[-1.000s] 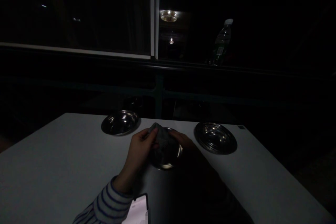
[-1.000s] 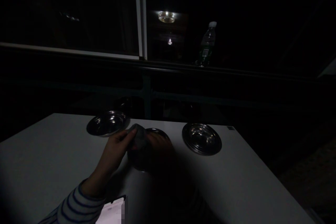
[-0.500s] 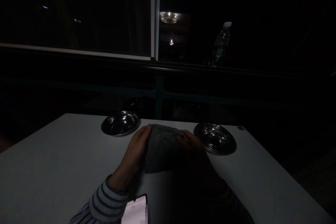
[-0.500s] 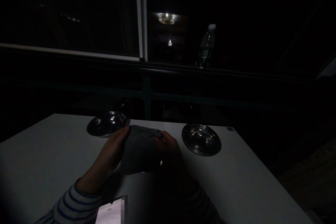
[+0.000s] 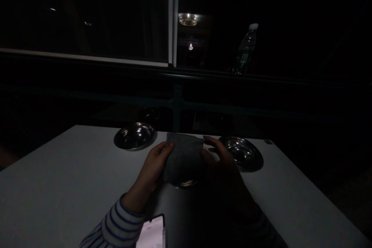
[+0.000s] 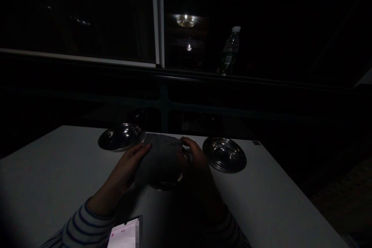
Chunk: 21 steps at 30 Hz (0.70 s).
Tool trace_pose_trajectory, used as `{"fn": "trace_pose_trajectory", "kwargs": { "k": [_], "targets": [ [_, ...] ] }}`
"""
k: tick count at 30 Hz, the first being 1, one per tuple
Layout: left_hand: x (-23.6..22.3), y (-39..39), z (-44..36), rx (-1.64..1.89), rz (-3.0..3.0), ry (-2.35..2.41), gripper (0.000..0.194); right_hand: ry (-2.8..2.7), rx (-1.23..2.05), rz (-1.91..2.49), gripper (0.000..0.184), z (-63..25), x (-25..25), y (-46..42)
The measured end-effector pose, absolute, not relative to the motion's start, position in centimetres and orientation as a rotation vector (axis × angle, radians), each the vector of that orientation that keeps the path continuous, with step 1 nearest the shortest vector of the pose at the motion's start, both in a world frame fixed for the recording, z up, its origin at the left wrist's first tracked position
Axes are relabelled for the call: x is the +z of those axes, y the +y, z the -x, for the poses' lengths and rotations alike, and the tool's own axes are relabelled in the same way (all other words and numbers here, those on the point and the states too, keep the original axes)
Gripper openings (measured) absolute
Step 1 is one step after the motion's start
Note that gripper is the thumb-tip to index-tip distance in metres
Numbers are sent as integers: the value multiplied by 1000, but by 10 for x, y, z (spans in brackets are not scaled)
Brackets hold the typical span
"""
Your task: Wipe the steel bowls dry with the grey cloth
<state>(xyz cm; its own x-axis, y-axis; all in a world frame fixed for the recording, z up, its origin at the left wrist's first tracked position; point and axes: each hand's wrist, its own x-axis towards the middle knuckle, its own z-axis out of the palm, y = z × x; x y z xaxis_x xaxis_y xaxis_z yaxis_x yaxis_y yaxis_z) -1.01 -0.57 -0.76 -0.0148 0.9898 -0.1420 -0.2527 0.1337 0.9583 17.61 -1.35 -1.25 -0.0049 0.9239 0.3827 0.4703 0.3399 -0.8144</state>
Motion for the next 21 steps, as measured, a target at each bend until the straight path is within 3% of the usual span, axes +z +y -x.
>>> {"fn": "trace_pose_trajectory", "kwargs": {
  "k": [6, 12, 16, 21],
  "targets": [
    [-6, -9, 6, 1326, -843, 1035, 35, -2218, -81, 880, 43, -157, -32, -17],
    [-3, -15, -2, 1318, -808, 933, 34, -2299, -290, 946, 32, -142, -40, -22],
    [0, -18, -4, 1253, -847, 869, 39, -2305, -131, 985, 31, -148, -35, -18],
    [2, -25, -5, 1185, -960, 943, 51, -2120, 465, 1051, 31, -149, -18, -21]
  ]
}}
